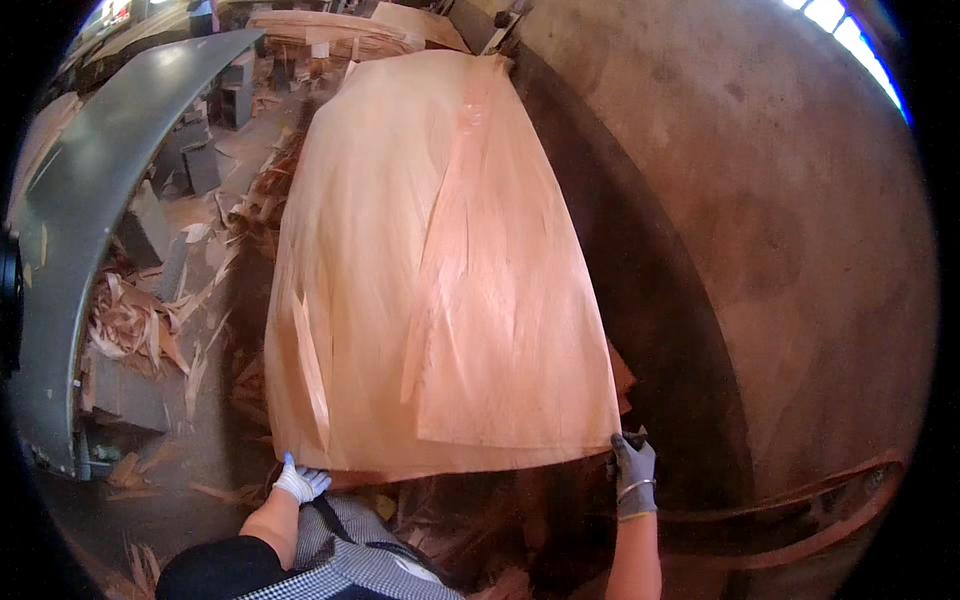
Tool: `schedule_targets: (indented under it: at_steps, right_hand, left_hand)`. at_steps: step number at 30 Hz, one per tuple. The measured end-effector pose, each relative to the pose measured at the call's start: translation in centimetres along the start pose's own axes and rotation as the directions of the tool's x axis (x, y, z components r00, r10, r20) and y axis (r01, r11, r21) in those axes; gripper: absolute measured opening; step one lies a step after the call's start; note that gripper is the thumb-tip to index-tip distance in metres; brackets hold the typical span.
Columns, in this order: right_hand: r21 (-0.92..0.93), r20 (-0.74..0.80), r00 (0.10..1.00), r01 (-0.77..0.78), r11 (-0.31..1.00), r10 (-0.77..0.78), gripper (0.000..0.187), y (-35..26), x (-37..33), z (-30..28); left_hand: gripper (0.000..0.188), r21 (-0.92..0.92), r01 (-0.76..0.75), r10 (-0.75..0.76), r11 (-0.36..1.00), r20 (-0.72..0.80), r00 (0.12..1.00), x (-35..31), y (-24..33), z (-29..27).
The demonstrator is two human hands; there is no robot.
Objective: The person uses a scraper to lift and strip layers of wood veneer from a stack of large boards, then pulls the thin strips away by hand and stacks them onto a separate pile.
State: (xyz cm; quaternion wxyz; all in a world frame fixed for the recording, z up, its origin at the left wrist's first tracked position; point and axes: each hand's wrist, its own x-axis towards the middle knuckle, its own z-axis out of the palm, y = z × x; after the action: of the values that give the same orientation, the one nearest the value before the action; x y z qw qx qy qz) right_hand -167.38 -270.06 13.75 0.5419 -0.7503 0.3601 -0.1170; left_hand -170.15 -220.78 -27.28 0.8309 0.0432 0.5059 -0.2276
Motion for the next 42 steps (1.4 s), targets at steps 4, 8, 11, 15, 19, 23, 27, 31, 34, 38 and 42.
schedule_targets:
  at_steps: [4,8,11,15,19,23,27,31,34,38,42]
  right_hand:
    - [-0.049,0.014,0.999,0.053,0.997,-0.053,0.019,-0.8,3.5,-2.1]
    - [-0.100,-0.050,0.988,0.140,0.985,-0.146,0.016,2.0,9.5,-4.3]
    - [-0.063,-0.022,0.993,0.110,0.992,-0.112,0.012,3.1,14.9,-1.1]
    - [-0.059,0.018,0.984,0.180,0.982,-0.179,0.010,6.7,19.6,0.2]
    - [0.033,0.005,0.998,0.060,0.998,-0.061,0.012,11.0,17.7,-0.2]
    - [0.021,0.041,0.990,0.131,0.991,-0.132,0.014,14.7,21.0,-1.2]
    - [0.033,0.094,0.995,-0.022,0.999,0.019,0.013,16.6,22.1,1.2]
    - [0.033,0.069,0.997,-0.021,0.999,0.019,0.012,20.9,24.2,0.8]
    - [0.054,0.101,0.994,-0.044,0.998,0.038,0.012,24.4,24.8,2.1]
    - [-0.061,0.054,0.998,0.039,0.997,-0.036,0.010,28.0,24.4,1.3]
    - [-0.053,0.042,0.995,-0.091,0.994,0.093,0.015,25.5,20.9,2.2]
  left_hand:
    - [0.039,-0.021,-0.172,0.167,0.985,-0.141,0.976,4.1,-3.1,-0.2]
    - [0.033,-0.064,-0.303,0.295,0.951,-0.112,0.949,5.4,-6.9,1.5]
    - [0.037,-0.091,-0.440,0.437,0.893,-0.054,0.898,6.7,-5.1,3.6]
    - [0.039,-0.019,-0.620,0.617,0.785,-0.082,0.783,6.4,-6.8,8.2]
    - [0.048,-0.259,-0.588,0.609,0.766,0.000,0.793,4.2,-11.9,6.7]
    - [0.063,-0.332,-0.624,0.706,0.707,0.277,0.652,4.5,-10.6,7.2]
    - [0.057,-0.233,-0.739,0.757,0.632,-0.016,0.653,6.0,-8.8,6.9]
    - [0.049,-0.232,-0.672,0.685,0.703,-0.035,0.728,5.1,-9.4,7.9]
    - [0.043,-0.195,-0.715,0.722,0.671,-0.047,0.690,5.0,-7.1,4.1]
    - [0.036,-0.042,-0.704,0.694,0.709,-0.135,0.707,5.7,-8.2,2.9]
    - [0.037,-0.117,-0.681,0.659,0.723,-0.175,0.731,6.9,-8.3,0.5]
